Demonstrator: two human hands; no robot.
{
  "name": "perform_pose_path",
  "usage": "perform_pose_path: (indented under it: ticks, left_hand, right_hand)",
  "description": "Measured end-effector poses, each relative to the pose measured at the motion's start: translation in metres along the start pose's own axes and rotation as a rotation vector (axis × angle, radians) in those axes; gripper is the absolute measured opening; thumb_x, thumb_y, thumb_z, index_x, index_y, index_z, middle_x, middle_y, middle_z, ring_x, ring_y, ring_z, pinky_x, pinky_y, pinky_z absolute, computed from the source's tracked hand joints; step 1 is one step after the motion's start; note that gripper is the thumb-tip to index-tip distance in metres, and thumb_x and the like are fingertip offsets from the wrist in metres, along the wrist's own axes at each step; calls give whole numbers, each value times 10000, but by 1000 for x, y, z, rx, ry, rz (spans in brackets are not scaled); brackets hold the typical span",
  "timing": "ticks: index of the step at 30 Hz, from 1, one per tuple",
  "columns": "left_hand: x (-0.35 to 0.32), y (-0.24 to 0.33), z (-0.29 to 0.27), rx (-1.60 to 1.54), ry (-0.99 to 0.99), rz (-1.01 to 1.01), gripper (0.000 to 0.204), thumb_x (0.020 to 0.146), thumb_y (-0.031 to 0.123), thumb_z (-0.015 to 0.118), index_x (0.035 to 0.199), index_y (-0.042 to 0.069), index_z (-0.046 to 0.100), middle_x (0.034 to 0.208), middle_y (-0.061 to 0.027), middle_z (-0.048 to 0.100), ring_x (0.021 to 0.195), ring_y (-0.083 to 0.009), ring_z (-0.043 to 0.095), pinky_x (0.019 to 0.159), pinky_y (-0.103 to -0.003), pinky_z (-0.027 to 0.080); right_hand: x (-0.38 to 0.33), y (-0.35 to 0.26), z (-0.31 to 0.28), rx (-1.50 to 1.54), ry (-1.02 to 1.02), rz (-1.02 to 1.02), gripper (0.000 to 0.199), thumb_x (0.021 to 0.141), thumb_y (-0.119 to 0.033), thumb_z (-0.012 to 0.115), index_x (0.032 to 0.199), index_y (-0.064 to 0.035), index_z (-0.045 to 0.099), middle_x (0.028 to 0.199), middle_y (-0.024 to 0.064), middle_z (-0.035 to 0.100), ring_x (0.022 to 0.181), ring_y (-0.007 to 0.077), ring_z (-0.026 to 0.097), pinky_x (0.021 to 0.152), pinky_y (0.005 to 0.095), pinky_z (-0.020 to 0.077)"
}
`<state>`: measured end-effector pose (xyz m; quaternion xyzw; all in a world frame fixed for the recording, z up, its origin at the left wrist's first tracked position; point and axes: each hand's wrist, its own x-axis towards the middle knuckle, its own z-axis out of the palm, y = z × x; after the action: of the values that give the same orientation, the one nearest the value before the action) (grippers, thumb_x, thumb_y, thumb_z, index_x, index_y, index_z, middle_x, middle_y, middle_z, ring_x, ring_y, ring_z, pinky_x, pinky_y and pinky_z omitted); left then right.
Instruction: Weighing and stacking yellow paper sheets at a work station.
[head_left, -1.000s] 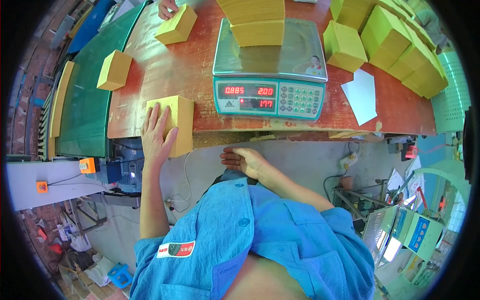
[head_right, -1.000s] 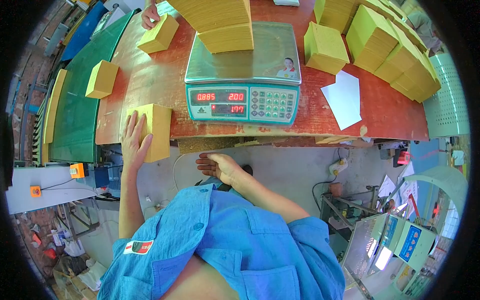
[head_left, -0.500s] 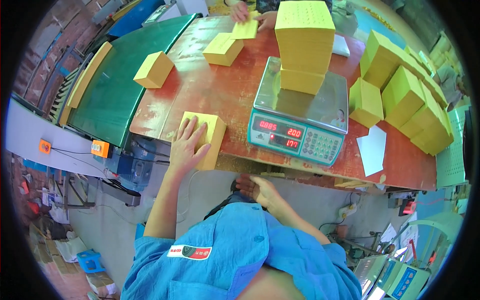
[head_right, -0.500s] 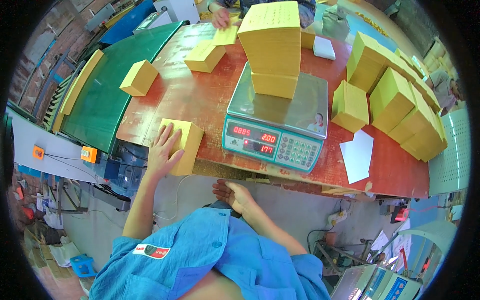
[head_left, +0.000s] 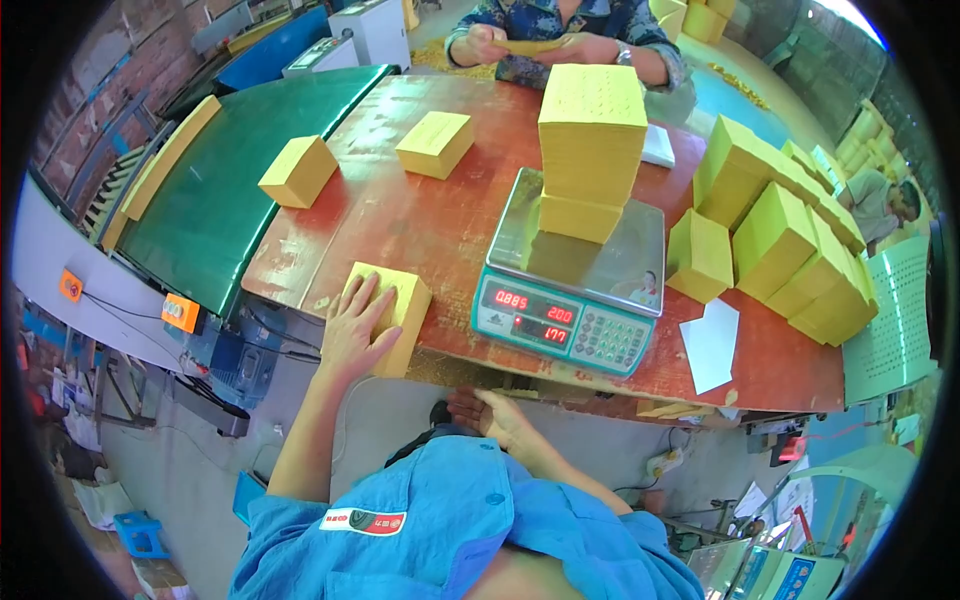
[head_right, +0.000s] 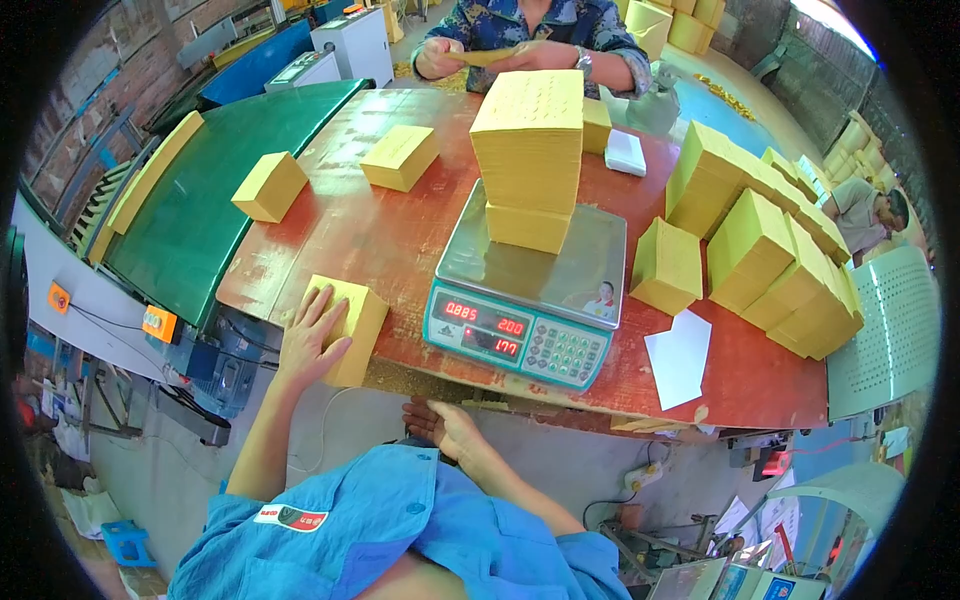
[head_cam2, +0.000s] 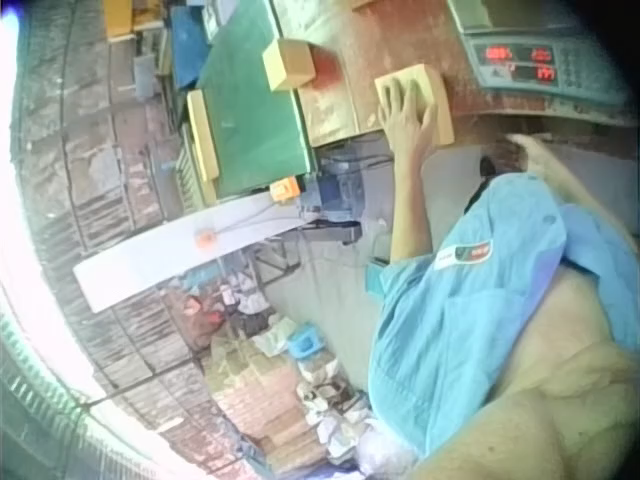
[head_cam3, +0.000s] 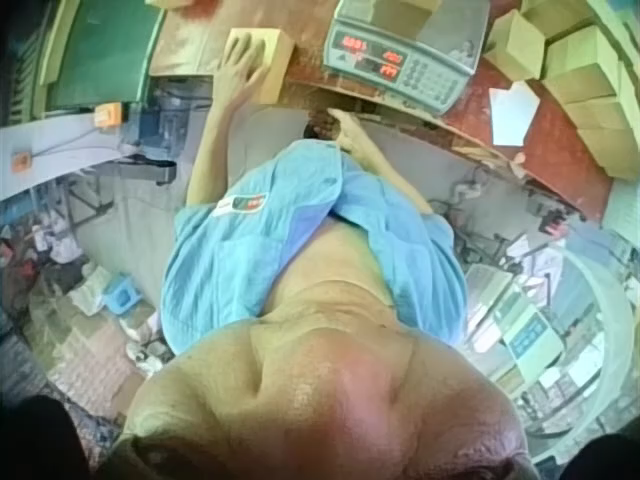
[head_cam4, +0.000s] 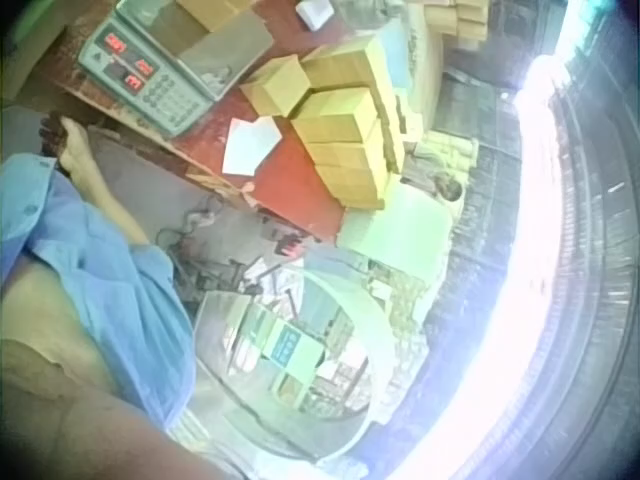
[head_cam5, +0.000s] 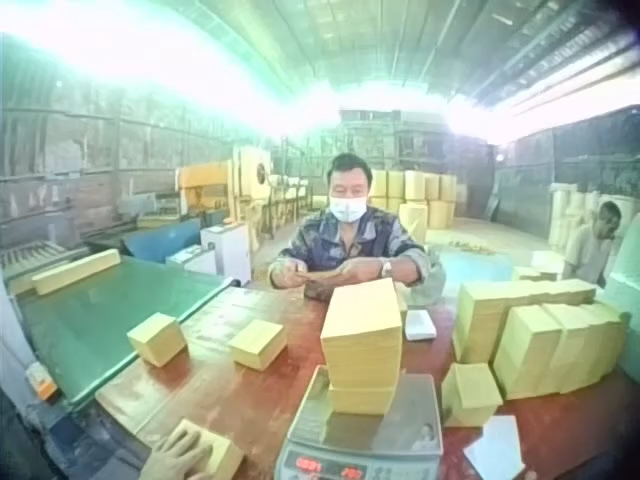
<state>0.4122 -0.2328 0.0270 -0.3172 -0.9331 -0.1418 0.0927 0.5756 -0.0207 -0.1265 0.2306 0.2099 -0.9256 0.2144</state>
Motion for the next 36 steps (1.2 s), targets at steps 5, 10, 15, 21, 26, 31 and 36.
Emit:
perform_pose_path:
  ticks: [5,10,15,21,26,31,36]
  left_hand:
    - [0,1,-2,-22,-12,-10,600,811,419,616,1345,161,527,1484,-115,372,1382,-332,303,1108,-501,232]
    - [2,3,-3,-32,-25,-16,602,812,419,614,1349,162,523,1488,-116,365,1378,-335,306,1106,-512,226]
    - [4,3,-2,-29,-15,-16,601,812,418,614,1347,160,525,1490,-118,360,1377,-335,307,1103,-520,225]
    - [1,4,-6,-38,-24,-12,603,811,418,615,1348,160,524,1487,-116,364,1379,-334,303,1100,-530,229]
    - [-4,1,-4,-53,-22,-9,589,813,397,623,1345,161,526,1486,-112,365,1383,-334,299,1093,-535,242]
    - [7,0,3,-59,-45,14,583,815,367,630,1351,164,520,1493,-111,357,1387,-328,296,1091,-521,251]
    - [4,-2,4,-7,-7,36,593,819,331,634,1363,131,507,1495,-118,357,1389,-332,296,1097,-476,260]
  right_hand:
    - [2,-2,1,-13,8,15,347,985,-204,428,1238,16,520,1211,190,601,1074,301,598,899,400,487]
    - [6,-6,2,-10,8,30,348,990,-209,418,1242,7,521,1216,183,604,1086,292,598,895,394,489]
    - [9,-9,7,-27,34,39,339,992,-202,409,1239,-3,528,1218,173,610,1081,282,605,883,385,495]
    - [13,-3,5,-25,38,42,332,990,-202,415,1227,-5,538,1199,169,622,1076,280,610,880,379,501]
    - [12,1,8,-11,55,41,327,983,-208,434,1217,-6,542,1191,174,626,1065,285,619,866,378,509]
    - [16,-3,3,4,51,11,319,978,-204,443,1208,-5,538,1165,170,641,1027,278,637,829,375,520]
    - [10,-8,12,-45,65,16,321,986,-204,419,1211,-5,532,1141,156,648,1009,263,639,817,365,519]
